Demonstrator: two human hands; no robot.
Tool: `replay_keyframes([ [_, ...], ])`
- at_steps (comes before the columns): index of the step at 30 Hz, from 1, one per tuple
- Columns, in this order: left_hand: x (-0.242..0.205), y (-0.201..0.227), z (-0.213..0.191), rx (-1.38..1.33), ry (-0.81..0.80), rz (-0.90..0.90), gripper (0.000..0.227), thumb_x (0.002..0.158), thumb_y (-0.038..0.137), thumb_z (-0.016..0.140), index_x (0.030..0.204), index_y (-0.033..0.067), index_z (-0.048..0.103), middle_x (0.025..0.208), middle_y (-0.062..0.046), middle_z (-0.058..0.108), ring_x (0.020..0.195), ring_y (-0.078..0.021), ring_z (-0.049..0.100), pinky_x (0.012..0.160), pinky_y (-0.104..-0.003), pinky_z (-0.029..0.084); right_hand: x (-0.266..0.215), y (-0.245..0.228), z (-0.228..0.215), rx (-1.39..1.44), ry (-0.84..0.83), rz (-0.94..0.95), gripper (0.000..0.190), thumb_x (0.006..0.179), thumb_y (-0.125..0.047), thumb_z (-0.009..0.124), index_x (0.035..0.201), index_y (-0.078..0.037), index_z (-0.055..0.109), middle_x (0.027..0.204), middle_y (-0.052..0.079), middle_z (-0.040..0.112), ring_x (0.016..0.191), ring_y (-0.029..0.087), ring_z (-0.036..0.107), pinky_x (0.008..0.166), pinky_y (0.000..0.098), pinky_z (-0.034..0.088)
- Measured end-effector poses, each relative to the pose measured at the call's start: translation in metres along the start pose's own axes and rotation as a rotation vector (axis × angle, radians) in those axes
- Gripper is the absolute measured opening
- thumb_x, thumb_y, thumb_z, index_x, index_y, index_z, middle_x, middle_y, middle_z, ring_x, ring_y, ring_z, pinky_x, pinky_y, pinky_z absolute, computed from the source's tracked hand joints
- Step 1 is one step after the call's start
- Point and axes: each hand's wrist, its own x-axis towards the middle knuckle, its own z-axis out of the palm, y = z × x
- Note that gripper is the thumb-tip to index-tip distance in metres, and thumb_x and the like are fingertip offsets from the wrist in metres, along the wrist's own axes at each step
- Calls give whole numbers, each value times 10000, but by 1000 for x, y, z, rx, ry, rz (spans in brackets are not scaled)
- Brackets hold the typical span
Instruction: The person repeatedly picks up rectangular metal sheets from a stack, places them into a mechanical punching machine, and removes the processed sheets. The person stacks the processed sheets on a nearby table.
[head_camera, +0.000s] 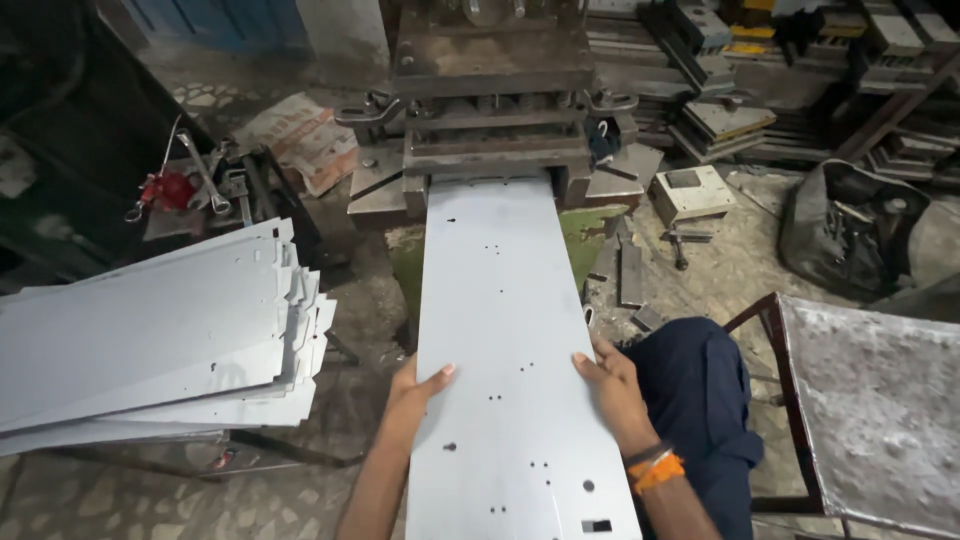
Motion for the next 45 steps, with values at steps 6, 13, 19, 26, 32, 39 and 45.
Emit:
replay_keyframes([
  [6,23,28,-4,467,216,247,633,725,144,839,1295,-6,609,1202,-166,661,1043,-280,616,905,-395,494,46,5,-8,-865,161,-75,456,779,-54,776,1224,-12,689,1024,133,756,892,215,709,816,317,560],
  [13,44,24,-83,693,572,499,621,717,130,874,1260,33,588,1178,-165,615,1066,-331,601,892,-446,491,81,-25,113,-950,56,-411,413,811,-52,686,1219,-42,624,1119,102,692,775,217,681,703,369,550],
  [19,69,14,-127,520,634,430,260,865,88,736,1116,53,676,978,-77,737,836,-186,707,752,-346,551,129,30,247,-593,-499,-120,240,917,-108,679,1138,-13,664,899,64,709,745,137,693,637,279,580],
  [26,49,9,-104,364,513,342,125,950,113,660,1001,26,734,762,-84,763,649,-122,710,603,-285,539,177,99,288,-454,-604,225,258,915,-67,622,1157,21,628,913,98,732,669,142,690,535,290,530],
  [32,29,23,-76,343,508,237,154,951,171,678,950,31,743,625,-78,722,538,-115,698,509,-290,517,191,102,293,-432,-564,284,213,919,-70,624,1120,-7,656,894,80,749,641,128,676,491,264,499],
  [39,30,81,-87,458,598,516,159,954,195,692,917,48,742,615,-51,692,527,-119,655,492,-296,496,213,106,302,-342,-535,333,162,969,-126,628,1060,5,656,878,101,742,619,159,664,465,266,481],
  [45,108,105,-188,811,892,666,156,1024,182,645,924,90,722,792,-78,751,714,-215,741,647,-372,528,226,94,313,-462,-504,318,168,964,-123,605,1069,-11,672,914,84,761,674,134,685,528,266,525],
])
